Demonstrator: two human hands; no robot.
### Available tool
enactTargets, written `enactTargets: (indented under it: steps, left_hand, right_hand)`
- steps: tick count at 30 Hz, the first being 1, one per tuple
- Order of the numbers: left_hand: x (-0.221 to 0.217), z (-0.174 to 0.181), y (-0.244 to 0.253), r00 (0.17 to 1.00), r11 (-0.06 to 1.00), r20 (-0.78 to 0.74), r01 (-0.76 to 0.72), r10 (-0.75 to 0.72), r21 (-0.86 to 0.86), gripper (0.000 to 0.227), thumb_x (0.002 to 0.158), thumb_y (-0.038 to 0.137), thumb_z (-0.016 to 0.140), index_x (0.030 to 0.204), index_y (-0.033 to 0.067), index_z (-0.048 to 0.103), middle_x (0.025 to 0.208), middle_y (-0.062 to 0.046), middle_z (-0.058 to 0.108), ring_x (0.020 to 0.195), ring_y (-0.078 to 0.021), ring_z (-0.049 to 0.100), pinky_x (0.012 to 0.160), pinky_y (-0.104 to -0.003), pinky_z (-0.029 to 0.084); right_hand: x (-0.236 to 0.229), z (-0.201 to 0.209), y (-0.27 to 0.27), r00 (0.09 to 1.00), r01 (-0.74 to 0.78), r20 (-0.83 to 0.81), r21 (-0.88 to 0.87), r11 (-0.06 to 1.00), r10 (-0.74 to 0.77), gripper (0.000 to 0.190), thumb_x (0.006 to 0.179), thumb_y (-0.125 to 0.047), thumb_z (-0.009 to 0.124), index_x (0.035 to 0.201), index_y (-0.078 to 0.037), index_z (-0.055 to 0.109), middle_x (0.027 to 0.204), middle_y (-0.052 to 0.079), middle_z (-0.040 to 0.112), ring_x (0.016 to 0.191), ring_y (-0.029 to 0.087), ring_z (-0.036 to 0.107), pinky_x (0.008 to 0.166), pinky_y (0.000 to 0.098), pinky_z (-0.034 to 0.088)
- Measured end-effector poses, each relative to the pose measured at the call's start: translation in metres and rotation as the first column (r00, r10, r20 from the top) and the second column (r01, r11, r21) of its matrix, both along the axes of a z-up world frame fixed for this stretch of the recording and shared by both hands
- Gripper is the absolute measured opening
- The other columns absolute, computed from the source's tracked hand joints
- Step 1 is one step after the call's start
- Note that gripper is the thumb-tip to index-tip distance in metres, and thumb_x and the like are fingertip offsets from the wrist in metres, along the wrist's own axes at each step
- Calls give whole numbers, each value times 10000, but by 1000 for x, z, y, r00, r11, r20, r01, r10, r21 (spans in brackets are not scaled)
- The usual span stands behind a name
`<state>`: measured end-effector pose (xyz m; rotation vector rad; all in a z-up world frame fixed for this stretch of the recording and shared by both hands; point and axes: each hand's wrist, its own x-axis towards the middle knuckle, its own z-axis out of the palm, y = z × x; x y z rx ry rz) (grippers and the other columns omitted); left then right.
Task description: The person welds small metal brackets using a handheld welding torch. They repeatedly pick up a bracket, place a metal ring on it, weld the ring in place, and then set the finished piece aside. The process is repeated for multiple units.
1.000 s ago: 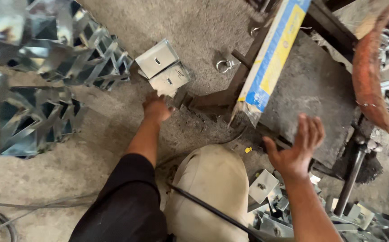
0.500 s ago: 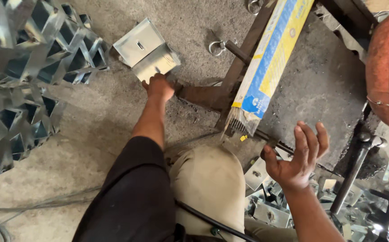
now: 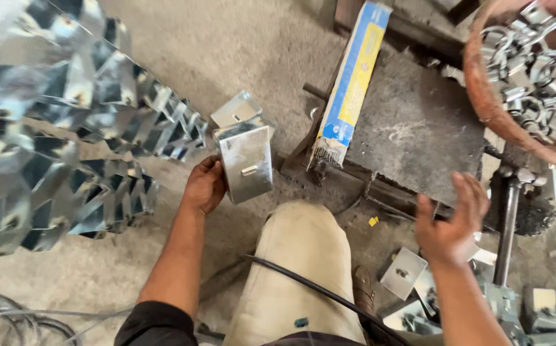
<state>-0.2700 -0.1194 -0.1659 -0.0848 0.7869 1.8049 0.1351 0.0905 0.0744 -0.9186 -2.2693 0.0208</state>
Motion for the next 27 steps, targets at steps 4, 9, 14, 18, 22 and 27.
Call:
enactTargets:
  steps: [4, 9, 14, 18, 22, 27]
  left_hand:
    - [6, 120, 19, 917, 963, -359, 233, -171, 137, 187, 1012, 102, 611, 1161, 8, 672, 1050, -67, 718, 943, -200, 671, 837, -379, 560]
    - [86, 236, 87, 98, 906, -914, 210, -394, -368, 198, 921, 208, 725, 1005, 28, 733, 838, -115, 760, 764, -254, 722, 709, -419, 568]
    - [221, 268, 153, -540, 925, -800, 97, -262, -368, 219, 922, 230, 668, 922, 17, 722, 984, -197, 736, 876, -385, 707, 768, -490, 557]
    - [281, 245, 204, -610, 817, -663, 45, -434, -576, 251, 832, 129, 632, 1011, -21, 727, 1064, -266, 716, 986, -399, 711, 828, -489, 579]
    - [286, 232, 237, -516, 705, -619, 42, -591, -708, 286, 874, 178, 615, 1013, -10, 779, 1084, -291, 738, 1061, -401, 726, 927, -470, 580]
    - [266, 262, 243, -574, 697, -538, -80, -617, -713, 432, 879, 397, 689, 1089, 21, 726, 1095, -244, 715, 1055, -403, 696, 896, -495, 560]
  right_hand:
    - [63, 29, -11, 970, 120, -195, -134, 984, -145, 439, 1042, -211, 768, 1404, -21, 609, 1304, 128, 642, 1140, 237, 614, 953, 336, 521]
    - [125, 21, -15, 863, 254, -354, -312, 916, -360, 467, 979, -111, 783, 1411, -47, 618, 1225, 80, 674, 1004, 160, 655, 877, 300, 548]
    - [130, -11, -21, 807, 215, -394, -496, 841, -440, 425, 940, -85, 750, 1352, -99, 644, 1094, 55, 704, 963, 133, 679, 833, 298, 570]
    - [105, -27, -23, 904, 220, -256, -411, 885, -343, 388, 862, -104, 785, 1239, -71, 696, 999, 74, 730, 868, 150, 682, 779, 304, 554]
    - [84, -40, -34, 931, 143, -153, -683, 716, -332, 454, 837, -199, 812, 1255, -77, 684, 947, 80, 753, 806, 165, 703, 759, 310, 582]
    - [70, -42, -43, 952, -60, -250, -719, 693, -177, 596, 813, -243, 833, 1334, -57, 612, 1109, 145, 710, 909, 222, 718, 803, 344, 589]
